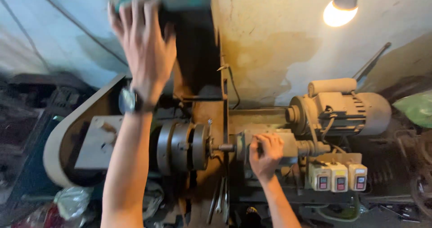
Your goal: Operating a lathe machine to process a metal gear or component.
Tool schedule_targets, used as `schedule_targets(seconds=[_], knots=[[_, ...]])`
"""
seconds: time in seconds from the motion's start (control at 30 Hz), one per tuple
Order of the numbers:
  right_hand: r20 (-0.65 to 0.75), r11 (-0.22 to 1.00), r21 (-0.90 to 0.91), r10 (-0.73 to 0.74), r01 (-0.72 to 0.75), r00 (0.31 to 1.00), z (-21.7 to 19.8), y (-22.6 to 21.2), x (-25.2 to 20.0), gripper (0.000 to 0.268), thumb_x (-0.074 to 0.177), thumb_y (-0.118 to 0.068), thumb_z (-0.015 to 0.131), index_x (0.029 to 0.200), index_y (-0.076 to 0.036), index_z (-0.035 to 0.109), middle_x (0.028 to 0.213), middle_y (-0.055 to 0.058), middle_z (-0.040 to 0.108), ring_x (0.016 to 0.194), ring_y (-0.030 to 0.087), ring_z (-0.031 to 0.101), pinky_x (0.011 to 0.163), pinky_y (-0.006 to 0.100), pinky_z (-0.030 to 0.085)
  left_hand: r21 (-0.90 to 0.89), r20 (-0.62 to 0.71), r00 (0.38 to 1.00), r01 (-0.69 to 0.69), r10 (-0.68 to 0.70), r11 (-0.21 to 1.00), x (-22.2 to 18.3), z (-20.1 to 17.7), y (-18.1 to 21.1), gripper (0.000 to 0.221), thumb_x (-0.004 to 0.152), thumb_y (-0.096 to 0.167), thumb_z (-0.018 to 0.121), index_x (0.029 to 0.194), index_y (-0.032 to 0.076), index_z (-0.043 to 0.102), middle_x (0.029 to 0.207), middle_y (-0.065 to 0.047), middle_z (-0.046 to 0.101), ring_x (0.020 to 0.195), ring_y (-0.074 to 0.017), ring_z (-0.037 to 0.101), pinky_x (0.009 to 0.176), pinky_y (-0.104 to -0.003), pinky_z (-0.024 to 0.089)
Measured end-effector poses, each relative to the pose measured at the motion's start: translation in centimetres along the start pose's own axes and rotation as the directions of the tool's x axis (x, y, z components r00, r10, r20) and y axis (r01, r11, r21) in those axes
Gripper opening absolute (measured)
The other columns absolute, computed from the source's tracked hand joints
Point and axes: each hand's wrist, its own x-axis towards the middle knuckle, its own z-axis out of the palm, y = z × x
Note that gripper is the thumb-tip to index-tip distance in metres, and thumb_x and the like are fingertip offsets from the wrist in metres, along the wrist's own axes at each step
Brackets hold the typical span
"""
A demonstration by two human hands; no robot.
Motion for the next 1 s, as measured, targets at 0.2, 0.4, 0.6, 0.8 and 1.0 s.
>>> schedule_targets(seconds=[0.2,0.4,0.6,0.8,1.0], knots=[[0.005,0.878,0.469,-0.109,0.094,0.994,-3.6,-2.3,-4.5,0.005,0.092,-0.003,0.062,0.089,-0.005,0.065,0.085,0.009,0.068,0.076,0.024,0.067,0.072,0.034,0.055,-0.094,0.136,0.980,0.158,-0.145,0.983,-14.7,-17.5,5.8,0.062,0.082,0.011,0.079,0.139,0.011,0.054,0.144,-0.016,0.052,0.138,-0.0363,0.047,0.126,-0.067,0.026],[0.496,0.769,0.628,-0.275,-0.122,0.823,-5.4,-5.4,-17.9,0.008,0.083,-0.003,0.075,0.087,-0.004,0.068,0.073,0.010,0.068,0.063,0.025,0.070,0.055,0.035,0.054,-0.139,0.312,0.864,0.453,-0.395,0.881,-33.1,-18.7,10.0,0.120,0.051,0.013,0.080,0.154,0.010,0.018,0.159,-0.041,0.008,0.147,-0.0631,0.016,0.117,-0.077,0.019],[0.828,0.836,0.469,-0.303,-0.286,0.471,-4.8,-7.1,-21.1,0.012,0.087,-0.014,0.079,0.096,-0.007,0.074,0.081,0.011,0.070,0.071,0.030,0.071,0.060,0.040,0.057,-0.155,0.327,0.843,0.495,-0.428,0.855,-42.7,-15.6,11.4,0.120,0.064,0.012,0.084,0.157,0.012,0.009,0.158,-0.040,0.010,0.145,-0.0632,0.016,0.115,-0.078,0.019],[0.949,0.885,0.259,-0.159,-0.386,0.271,-5.3,-7.3,-21.3,0.018,0.091,-0.019,0.074,0.103,-0.006,0.072,0.093,0.012,0.072,0.082,0.031,0.073,0.072,0.040,0.058,-0.176,0.299,0.868,0.460,-0.398,0.871,-45.0,-14.6,11.4,0.121,0.074,0.010,0.082,0.161,0.017,-0.001,0.160,-0.036,0.015,0.148,-0.0591,0.022,0.117,-0.077,0.022],[0.947,0.897,0.244,-0.138,-0.369,0.290,-4.6,-7.6,-22.0,0.018,0.090,-0.020,0.073,0.101,-0.005,0.073,0.091,0.012,0.073,0.082,0.033,0.072,0.071,0.040,0.058,-0.194,0.345,0.849,0.481,-0.399,0.855,-46.0,-15.1,10.7,0.119,0.070,0.011,0.084,0.159,0.016,0.005,0.159,-0.036,0.017,0.146,-0.0591,0.023,0.117,-0.073,0.025]])
